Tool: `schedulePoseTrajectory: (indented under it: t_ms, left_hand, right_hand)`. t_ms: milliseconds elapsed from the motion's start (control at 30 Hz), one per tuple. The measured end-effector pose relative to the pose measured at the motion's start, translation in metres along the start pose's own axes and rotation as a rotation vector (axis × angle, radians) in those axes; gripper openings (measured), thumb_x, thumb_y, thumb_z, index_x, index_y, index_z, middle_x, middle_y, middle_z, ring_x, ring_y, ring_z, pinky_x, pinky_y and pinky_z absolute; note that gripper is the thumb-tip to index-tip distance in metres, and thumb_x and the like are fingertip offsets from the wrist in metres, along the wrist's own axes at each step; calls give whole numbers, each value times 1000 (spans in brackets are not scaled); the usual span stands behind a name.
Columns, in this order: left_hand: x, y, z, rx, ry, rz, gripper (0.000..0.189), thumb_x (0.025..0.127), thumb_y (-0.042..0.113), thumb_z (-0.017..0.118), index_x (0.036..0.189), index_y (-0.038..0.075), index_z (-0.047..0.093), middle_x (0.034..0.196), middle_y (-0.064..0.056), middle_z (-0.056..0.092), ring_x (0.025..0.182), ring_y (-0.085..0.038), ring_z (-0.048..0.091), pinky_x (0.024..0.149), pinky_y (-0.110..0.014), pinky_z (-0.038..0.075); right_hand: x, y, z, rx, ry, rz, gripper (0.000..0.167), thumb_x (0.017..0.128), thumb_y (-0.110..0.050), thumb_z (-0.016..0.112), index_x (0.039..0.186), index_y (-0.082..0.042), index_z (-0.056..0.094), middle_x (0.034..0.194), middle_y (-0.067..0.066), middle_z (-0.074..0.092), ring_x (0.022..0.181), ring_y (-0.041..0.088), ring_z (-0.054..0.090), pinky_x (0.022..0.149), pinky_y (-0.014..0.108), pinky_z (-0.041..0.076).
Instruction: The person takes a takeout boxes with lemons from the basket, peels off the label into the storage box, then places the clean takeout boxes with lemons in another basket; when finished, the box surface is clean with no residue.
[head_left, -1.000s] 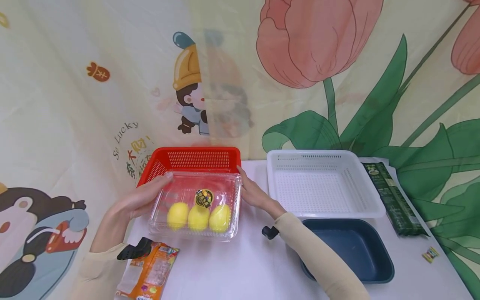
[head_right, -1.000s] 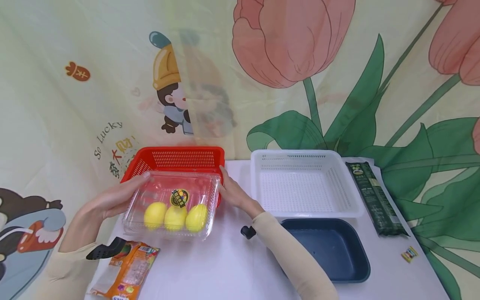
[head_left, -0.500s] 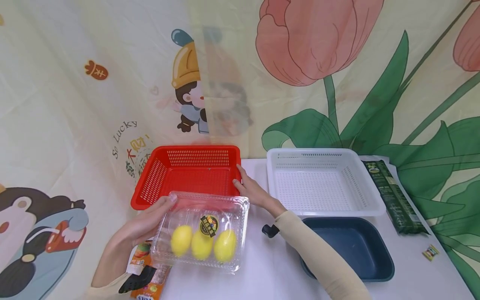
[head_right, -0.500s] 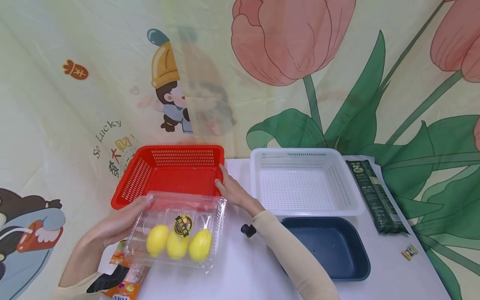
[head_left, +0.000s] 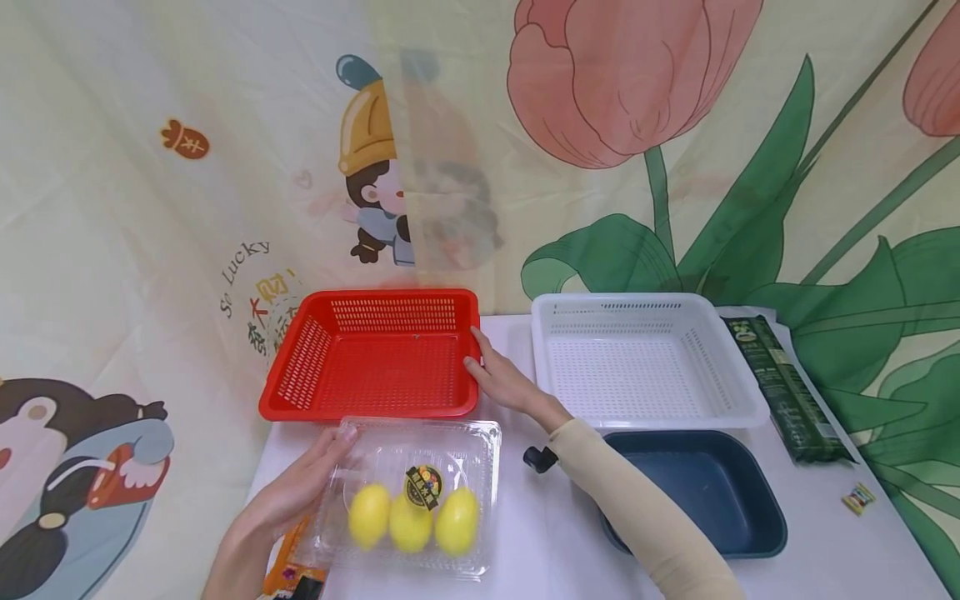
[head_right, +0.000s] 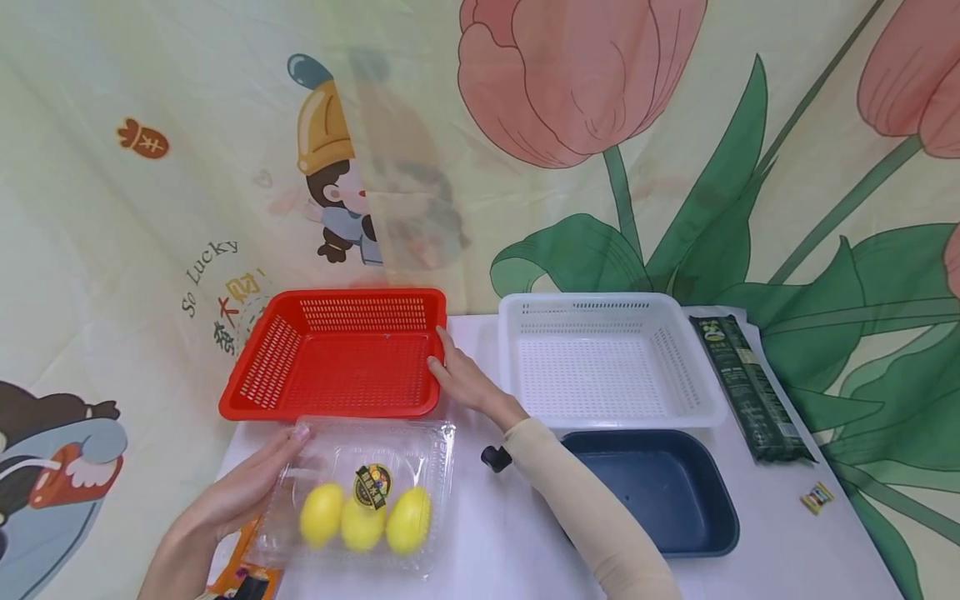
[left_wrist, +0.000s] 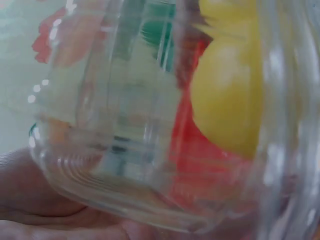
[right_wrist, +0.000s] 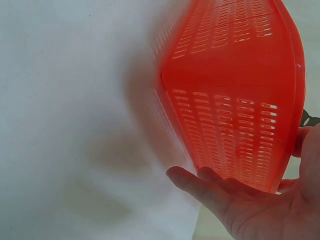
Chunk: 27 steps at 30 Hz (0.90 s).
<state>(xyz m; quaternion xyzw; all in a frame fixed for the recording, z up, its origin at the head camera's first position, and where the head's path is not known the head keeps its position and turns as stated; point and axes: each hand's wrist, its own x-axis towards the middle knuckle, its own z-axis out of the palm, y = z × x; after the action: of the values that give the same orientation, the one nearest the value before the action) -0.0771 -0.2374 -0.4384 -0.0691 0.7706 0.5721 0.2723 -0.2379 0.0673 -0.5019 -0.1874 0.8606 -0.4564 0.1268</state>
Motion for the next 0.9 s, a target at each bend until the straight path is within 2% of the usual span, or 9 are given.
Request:
schedulePoseTrajectory:
  t_ms: [67, 167, 233, 333, 500, 700, 900]
  left_hand:
    - [1, -6, 5, 17, 11, -29, 92, 103, 61, 40, 161, 0, 1, 166, -27, 7, 153, -50, 4, 118, -72, 11]
    - [2, -14, 10, -11, 13, -67, 100, 102, 63, 41, 160, -1, -10, 167, -27, -11, 152, -51, -10, 119, -68, 6]
    - [4, -19, 12, -30, 19, -84, 102, 101, 65, 41, 159, 1, -13, 166, -27, -14, 152, -51, -9, 119, -67, 7]
    - [8, -27, 15, -66, 28, -84, 100, 102, 63, 41, 160, 2, -13, 166, -26, -16, 152, -51, -10, 120, -66, 5]
    - [13, -36, 19, -69, 52, -103, 102, 100, 67, 42, 160, 3, -10, 167, -26, -14, 152, -50, -13, 120, -67, 2]
    - [17, -38, 19, -24, 79, -136, 108, 95, 73, 44, 162, 4, -6, 168, -26, -8, 153, -50, -8, 119, -68, 4]
    - [18, -36, 19, -11, 88, -126, 108, 96, 72, 45, 161, 1, -5, 167, -27, -7, 153, -49, -8, 121, -67, 3]
  right_hand:
    - [0, 0, 0, -2, 2, -2, 70, 109, -33, 44, 164, -17, 4, 163, 11, 36, 137, 27, 53, 115, 47, 43]
    - [0, -1, -1, -7, 7, -9, 70, 109, -33, 44, 164, -17, 5, 163, 11, 36, 138, 28, 51, 115, 47, 43]
    - [0, -1, -1, -12, 11, -8, 70, 108, -33, 45, 164, -17, 6, 163, 10, 36, 139, 28, 51, 116, 47, 42]
    - [0, -1, -1, -9, 7, 0, 70, 108, -33, 44, 164, -18, 5, 163, 9, 36, 138, 27, 52, 115, 46, 43]
    - [1, 0, 0, -9, -1, 9, 70, 108, -36, 43, 164, -19, 5, 163, 8, 36, 137, 25, 53, 115, 44, 43]
    - [1, 0, 0, -1, 0, 9, 70, 108, -34, 44, 164, -18, 5, 164, 8, 36, 138, 26, 53, 114, 45, 45]
    - [1, 0, 0, -2, 1, 15, 71, 108, -37, 44, 164, -20, 4, 164, 7, 34, 139, 26, 51, 113, 45, 45]
